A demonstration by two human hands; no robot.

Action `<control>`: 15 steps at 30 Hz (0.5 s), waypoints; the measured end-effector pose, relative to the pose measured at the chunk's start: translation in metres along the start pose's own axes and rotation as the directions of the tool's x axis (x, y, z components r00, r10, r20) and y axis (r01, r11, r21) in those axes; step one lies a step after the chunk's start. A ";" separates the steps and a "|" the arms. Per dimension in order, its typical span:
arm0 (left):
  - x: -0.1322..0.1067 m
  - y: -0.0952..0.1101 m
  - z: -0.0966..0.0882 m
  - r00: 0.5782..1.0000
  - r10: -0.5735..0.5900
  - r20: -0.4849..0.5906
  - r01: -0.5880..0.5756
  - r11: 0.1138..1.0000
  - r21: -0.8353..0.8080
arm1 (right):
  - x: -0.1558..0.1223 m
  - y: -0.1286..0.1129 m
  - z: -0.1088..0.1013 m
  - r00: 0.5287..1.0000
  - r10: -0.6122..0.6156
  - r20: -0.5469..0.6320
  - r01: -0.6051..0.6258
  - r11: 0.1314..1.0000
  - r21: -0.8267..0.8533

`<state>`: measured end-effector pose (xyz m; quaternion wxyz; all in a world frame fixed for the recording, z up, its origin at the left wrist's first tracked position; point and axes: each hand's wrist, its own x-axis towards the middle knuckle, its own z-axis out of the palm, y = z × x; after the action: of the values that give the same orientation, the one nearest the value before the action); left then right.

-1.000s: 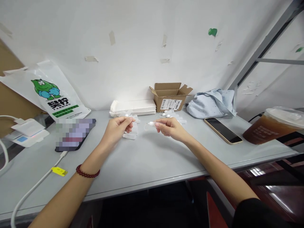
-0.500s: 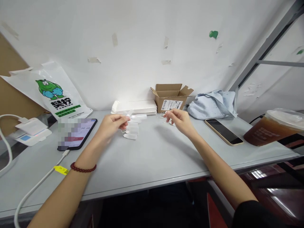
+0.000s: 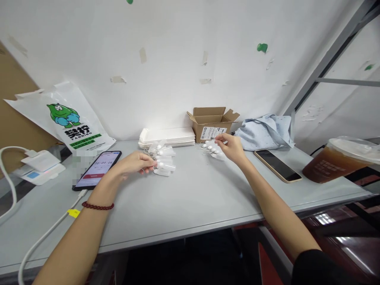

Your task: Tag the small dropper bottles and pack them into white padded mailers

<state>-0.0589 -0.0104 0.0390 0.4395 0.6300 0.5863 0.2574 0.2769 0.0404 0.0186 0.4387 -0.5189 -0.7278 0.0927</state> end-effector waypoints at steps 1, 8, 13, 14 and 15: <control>0.001 -0.001 -0.001 1.000 -0.012 0.001 0.012 1.000 0.000 | 0.000 0.000 0.000 1.000 -0.001 0.016 0.001 1.000 -0.017; 0.004 -0.009 -0.006 0.993 -0.114 -0.013 0.114 0.990 0.086 | 0.001 0.002 -0.008 0.979 0.023 0.205 0.014 0.985 -0.173; 0.010 -0.012 -0.005 0.969 -0.125 -0.215 0.153 0.981 0.120 | 0.003 0.012 -0.018 0.914 0.130 0.385 0.014 0.937 -0.349; 0.011 -0.013 -0.004 0.958 -0.106 -0.266 0.148 0.979 0.141 | 0.003 0.015 -0.020 0.901 0.161 0.402 0.011 0.920 -0.393; 0.012 -0.013 -0.003 0.943 -0.078 -0.323 0.141 0.974 0.177 | 0.004 0.017 -0.021 0.892 0.187 0.411 0.008 0.903 -0.429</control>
<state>-0.0654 0.0009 0.0272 0.2897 0.5878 0.7055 0.2701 0.3037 0.0442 0.0234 0.1352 -0.5996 -0.7857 0.0701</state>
